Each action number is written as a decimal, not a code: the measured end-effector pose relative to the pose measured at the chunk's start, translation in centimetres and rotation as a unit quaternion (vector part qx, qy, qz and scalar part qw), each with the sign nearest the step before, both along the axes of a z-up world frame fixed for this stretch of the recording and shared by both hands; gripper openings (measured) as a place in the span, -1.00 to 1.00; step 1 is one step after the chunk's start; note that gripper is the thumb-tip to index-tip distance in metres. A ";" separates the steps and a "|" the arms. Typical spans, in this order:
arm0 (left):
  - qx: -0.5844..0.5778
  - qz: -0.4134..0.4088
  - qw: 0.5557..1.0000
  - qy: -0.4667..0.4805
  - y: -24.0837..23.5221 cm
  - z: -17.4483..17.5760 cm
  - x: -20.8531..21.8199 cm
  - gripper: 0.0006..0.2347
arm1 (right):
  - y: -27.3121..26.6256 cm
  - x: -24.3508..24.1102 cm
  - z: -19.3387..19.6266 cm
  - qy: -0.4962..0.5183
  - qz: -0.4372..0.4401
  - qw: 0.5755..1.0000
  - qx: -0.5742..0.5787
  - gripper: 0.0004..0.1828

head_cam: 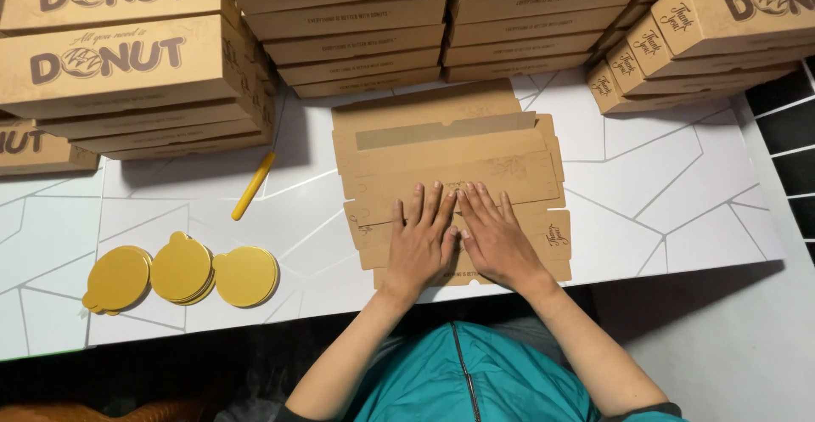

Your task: The person assembles a flat cardboard donut box by folding the side flaps, tucking in the tabs, and securing the structure. The finished box is then placed on a stack of similar boxes.

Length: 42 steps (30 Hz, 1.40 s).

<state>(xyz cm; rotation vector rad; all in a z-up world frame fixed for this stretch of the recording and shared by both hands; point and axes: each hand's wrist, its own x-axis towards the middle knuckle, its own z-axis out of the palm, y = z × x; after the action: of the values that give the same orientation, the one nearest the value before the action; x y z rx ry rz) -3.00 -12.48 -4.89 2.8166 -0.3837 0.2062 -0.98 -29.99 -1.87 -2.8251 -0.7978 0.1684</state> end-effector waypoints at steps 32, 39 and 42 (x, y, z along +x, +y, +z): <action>-0.014 -0.011 1.000 -0.013 -1.2 -0.7 -2.2 -0.45 | 0.4 -1.4 1.2 0.043 -0.067 0.996 -0.042 -0.19; 0.032 0.072 0.996 -0.039 1.8 0.6 -4.2 -0.51 | -0.6 -1.3 0.9 0.042 -0.054 0.997 -0.021 -0.21; 0.069 0.163 0.984 -0.006 4.9 1.4 -5.1 -0.49 | -1.6 -1.1 3.3 0.086 -0.155 0.983 -0.037 -0.24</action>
<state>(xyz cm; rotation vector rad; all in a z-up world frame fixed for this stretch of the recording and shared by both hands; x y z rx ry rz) -8.09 -7.62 -3.51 3.0018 0.0674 0.2740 -2.03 -31.61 1.38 -2.9072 -0.3157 0.3922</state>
